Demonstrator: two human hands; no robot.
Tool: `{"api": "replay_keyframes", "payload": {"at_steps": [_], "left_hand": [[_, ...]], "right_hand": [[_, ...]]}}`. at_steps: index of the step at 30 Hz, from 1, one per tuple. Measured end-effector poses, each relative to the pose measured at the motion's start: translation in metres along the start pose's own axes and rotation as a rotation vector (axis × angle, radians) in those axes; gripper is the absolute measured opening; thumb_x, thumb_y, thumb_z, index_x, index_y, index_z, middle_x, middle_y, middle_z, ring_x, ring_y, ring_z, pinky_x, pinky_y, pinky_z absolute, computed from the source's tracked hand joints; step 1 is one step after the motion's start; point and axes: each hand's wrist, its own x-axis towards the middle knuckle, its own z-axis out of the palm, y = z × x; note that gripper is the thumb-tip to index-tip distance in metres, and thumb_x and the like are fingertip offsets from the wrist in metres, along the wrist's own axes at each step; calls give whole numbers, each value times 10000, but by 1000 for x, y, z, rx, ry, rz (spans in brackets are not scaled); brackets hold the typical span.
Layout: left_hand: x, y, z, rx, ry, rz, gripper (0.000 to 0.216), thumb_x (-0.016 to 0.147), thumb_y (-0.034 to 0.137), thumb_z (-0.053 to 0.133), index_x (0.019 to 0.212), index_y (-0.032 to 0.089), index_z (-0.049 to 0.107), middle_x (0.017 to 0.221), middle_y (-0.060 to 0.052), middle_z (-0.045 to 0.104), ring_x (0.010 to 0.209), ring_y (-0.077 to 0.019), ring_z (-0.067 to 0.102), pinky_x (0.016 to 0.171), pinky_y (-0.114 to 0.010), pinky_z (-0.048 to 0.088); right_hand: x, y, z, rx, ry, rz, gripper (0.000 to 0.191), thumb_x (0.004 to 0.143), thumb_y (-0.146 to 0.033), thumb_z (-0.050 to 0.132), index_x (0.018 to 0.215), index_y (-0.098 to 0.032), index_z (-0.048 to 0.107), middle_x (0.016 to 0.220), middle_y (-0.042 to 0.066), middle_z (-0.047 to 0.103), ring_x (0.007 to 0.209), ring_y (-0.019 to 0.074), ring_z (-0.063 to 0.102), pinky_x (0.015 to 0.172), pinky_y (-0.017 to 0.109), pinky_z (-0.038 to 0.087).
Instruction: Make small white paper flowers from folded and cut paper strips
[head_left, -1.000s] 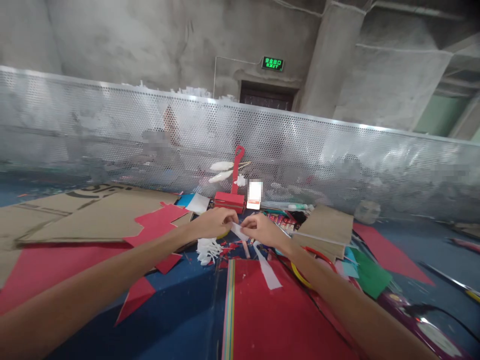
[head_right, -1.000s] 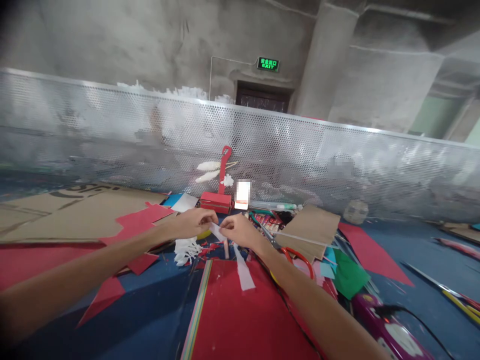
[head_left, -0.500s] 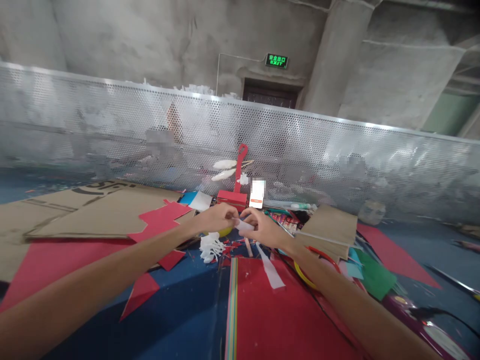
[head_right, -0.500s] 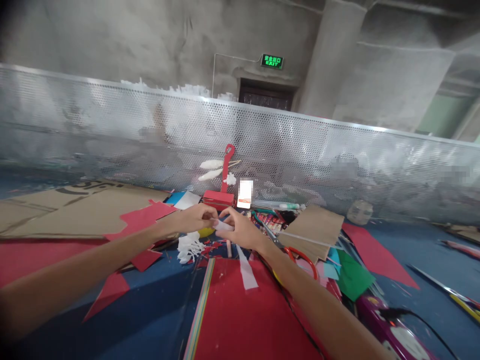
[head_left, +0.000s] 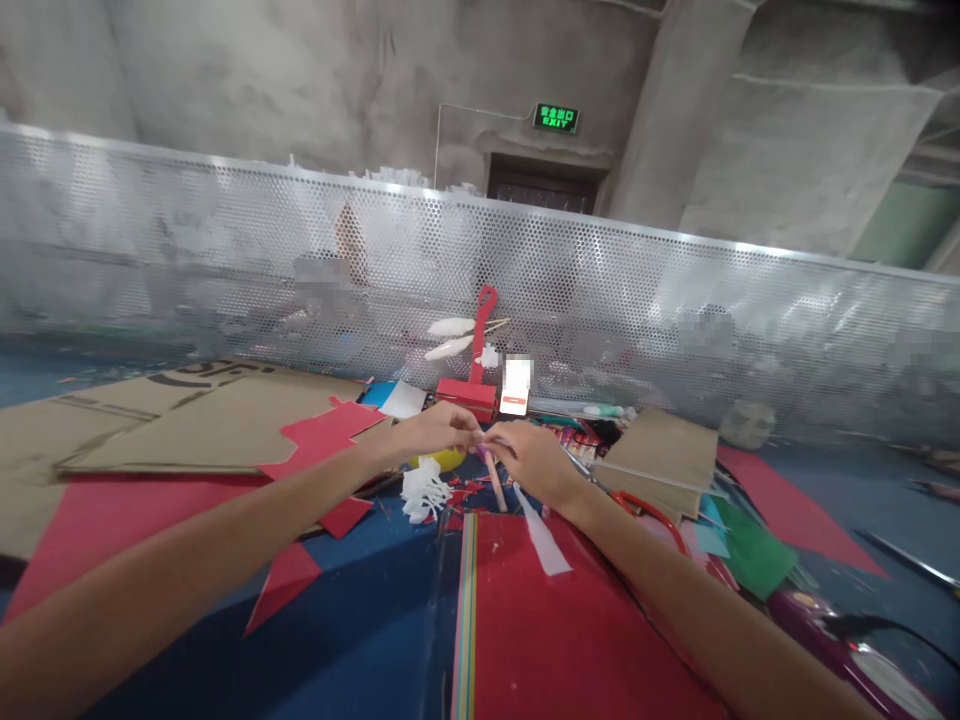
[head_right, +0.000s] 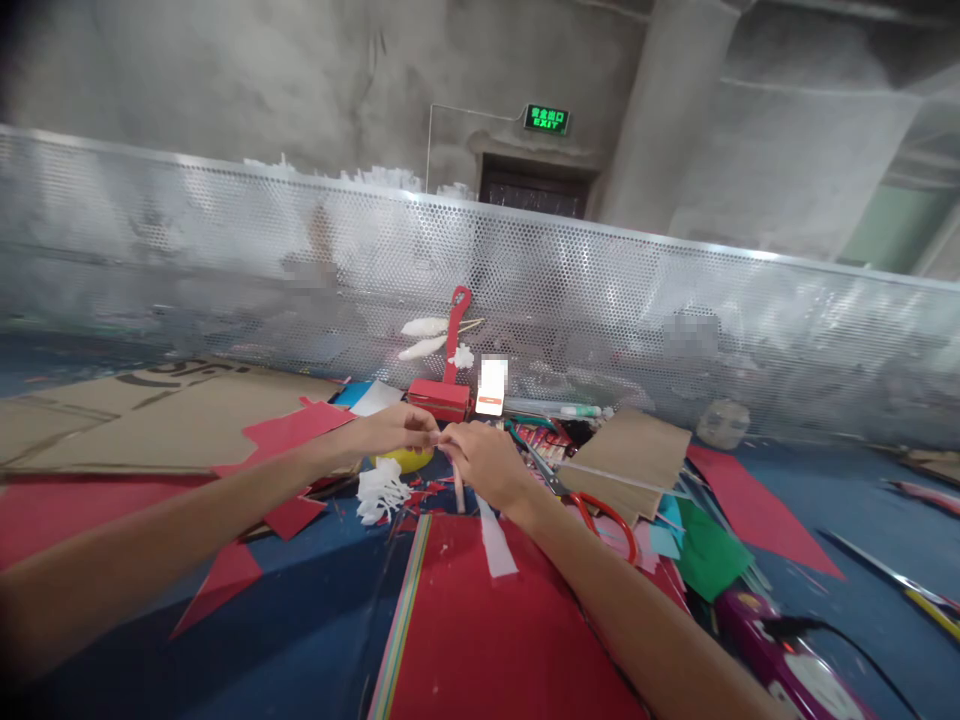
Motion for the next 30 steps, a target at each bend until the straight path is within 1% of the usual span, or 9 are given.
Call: {"api": "replay_keyframes", "payload": {"at_steps": [4, 6, 10, 15, 20, 22, 25, 28, 30], "left_hand": [[-3, 2, 2, -35, 6, -12, 227, 799, 396, 662, 804, 170, 687, 744, -21, 678, 676, -131, 602, 656, -243, 447], [-4, 3, 4, -52, 8, -11, 219, 801, 385, 663, 811, 167, 691, 750, -25, 684, 675, -130, 601, 658, -245, 445], [-5, 5, 6, -72, 16, 0, 181, 798, 346, 655, 810, 172, 702, 751, -27, 690, 672, -132, 602, 659, -245, 448], [-3, 3, 6, -28, 31, -5, 142, 790, 299, 635, 804, 182, 716, 737, -21, 694, 663, -130, 608, 643, -235, 442], [-1, -2, 6, -34, 37, 17, 126, 781, 269, 627, 807, 183, 715, 736, -18, 703, 665, -132, 619, 657, -240, 455], [0, -4, 6, -34, 39, 27, 115, 775, 257, 624, 799, 184, 709, 735, -19, 706, 662, -134, 623, 663, -244, 463], [1, -6, 8, -17, 61, 45, 123, 778, 271, 623, 801, 178, 699, 733, -26, 709, 664, -140, 629, 678, -253, 474], [0, -3, 10, 9, 106, 54, 171, 789, 321, 628, 828, 164, 686, 735, -30, 708, 670, -149, 636, 672, -256, 476], [-3, 1, 11, 28, 135, 57, 200, 794, 347, 629, 837, 159, 679, 727, -26, 705, 670, -153, 639, 655, -252, 471]], "right_hand": [[0, 2, 1, -9, 31, 50, 133, 966, -302, 553, 1045, -244, 642, 922, 31, 700, 896, 181, 636, 780, 263, 400], [0, 3, 0, -6, 57, 61, 141, 960, -311, 562, 1043, -237, 649, 913, 37, 700, 880, 182, 632, 775, 263, 405], [0, 9, -1, 4, 72, -16, 156, 966, -285, 552, 949, -219, 692, 900, 36, 715, 879, 183, 615, 809, 275, 410], [-1, 14, 1, -35, 71, -107, 197, 975, -260, 529, 970, -200, 716, 905, 47, 723, 874, 191, 596, 826, 290, 419], [-1, 13, 0, -108, 36, -145, 231, 993, -230, 476, 989, -190, 703, 916, 67, 701, 899, 199, 573, 860, 308, 418], [0, 13, 0, -105, 33, -120, 227, 994, -234, 472, 964, -183, 692, 922, 73, 691, 913, 199, 569, 866, 306, 419], [1, 13, 2, -37, 45, -42, 194, 981, -223, 495, 912, -179, 671, 915, 68, 687, 915, 193, 579, 853, 296, 422], [3, 13, 4, 107, 72, 67, 161, 948, -206, 541, 871, -189, 681, 893, 51, 705, 872, 184, 611, 817, 289, 429], [5, 13, 3, 263, 76, 158, 156, 920, -227, 573, 845, -195, 705, 854, 37, 720, 810, 179, 634, 766, 280, 444]]}}
